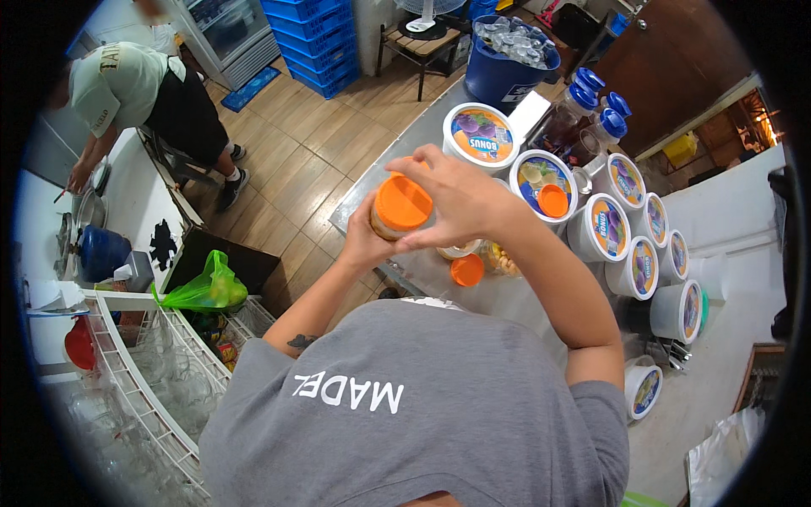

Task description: The person assembles a dessert in a small plastic cup. They scoop yellow fruit from a large tub into the cup, then add white and dark toppings from smaller containers. The person places a lid on the cup and sets it aside.

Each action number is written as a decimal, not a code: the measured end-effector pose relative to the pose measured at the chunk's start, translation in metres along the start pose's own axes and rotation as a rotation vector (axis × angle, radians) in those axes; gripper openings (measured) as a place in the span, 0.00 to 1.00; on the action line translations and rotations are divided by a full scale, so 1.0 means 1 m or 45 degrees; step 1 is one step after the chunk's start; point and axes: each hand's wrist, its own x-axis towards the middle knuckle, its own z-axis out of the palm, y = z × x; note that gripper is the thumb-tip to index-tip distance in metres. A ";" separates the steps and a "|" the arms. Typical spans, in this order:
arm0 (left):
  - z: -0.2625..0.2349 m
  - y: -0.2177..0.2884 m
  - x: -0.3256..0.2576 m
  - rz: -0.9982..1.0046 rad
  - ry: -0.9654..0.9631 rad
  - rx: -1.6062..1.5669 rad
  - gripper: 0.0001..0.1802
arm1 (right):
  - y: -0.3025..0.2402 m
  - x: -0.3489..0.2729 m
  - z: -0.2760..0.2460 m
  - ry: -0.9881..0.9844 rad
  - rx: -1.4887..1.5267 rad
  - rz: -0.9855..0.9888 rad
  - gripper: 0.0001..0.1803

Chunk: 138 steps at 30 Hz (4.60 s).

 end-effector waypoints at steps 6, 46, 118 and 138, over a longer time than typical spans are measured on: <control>-0.020 -0.008 -0.015 -0.085 -0.070 0.137 0.41 | -0.002 0.019 0.014 -0.148 0.041 -0.253 0.35; 0.028 0.003 -0.017 -0.156 -0.125 0.047 0.40 | 0.033 -0.142 0.061 0.917 0.196 0.298 0.08; 0.159 0.042 -0.018 -0.008 -0.367 0.400 0.42 | 0.044 -0.245 -0.018 1.445 0.585 0.358 0.13; 0.147 0.062 -0.009 0.286 -0.354 0.466 0.46 | 0.073 -0.218 -0.004 1.413 1.342 0.774 0.22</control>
